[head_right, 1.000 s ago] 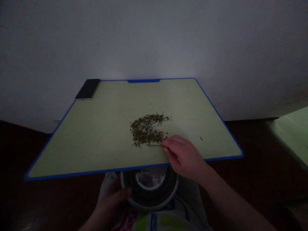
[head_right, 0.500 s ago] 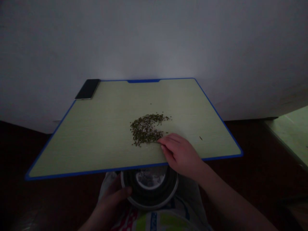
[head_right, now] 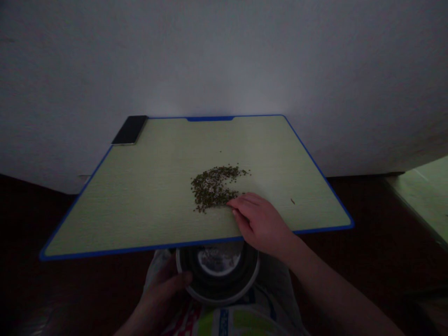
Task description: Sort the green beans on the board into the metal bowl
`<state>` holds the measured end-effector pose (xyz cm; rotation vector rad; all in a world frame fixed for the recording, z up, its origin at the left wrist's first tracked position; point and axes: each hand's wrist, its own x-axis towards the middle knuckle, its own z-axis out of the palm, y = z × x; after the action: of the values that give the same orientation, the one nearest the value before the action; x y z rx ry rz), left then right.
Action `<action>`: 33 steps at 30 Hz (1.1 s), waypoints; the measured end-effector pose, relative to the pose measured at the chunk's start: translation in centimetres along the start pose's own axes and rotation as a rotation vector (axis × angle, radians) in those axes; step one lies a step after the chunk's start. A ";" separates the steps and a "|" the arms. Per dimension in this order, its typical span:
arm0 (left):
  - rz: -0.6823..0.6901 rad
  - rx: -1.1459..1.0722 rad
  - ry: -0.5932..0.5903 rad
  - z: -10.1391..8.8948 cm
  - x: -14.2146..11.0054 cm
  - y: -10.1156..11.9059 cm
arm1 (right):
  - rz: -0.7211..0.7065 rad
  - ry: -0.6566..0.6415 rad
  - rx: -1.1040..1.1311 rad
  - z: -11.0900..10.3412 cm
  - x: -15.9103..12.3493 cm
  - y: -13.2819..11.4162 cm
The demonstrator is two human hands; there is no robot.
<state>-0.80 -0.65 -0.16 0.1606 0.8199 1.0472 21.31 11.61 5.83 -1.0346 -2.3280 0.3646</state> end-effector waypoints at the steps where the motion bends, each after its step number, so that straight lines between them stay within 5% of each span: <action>1: 0.005 -0.003 0.001 0.0 0.0 0.0 | -0.002 -0.008 0.003 0.0 0.0 0.0; 33: -0.008 -0.003 0.021 -0.5 0.0 -0.1 | -0.046 -0.062 0.069 0.2 0.5 -0.2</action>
<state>-1.05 -0.85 -0.55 0.1439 0.8369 1.0435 20.81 11.80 5.97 -0.9476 -2.3720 0.4622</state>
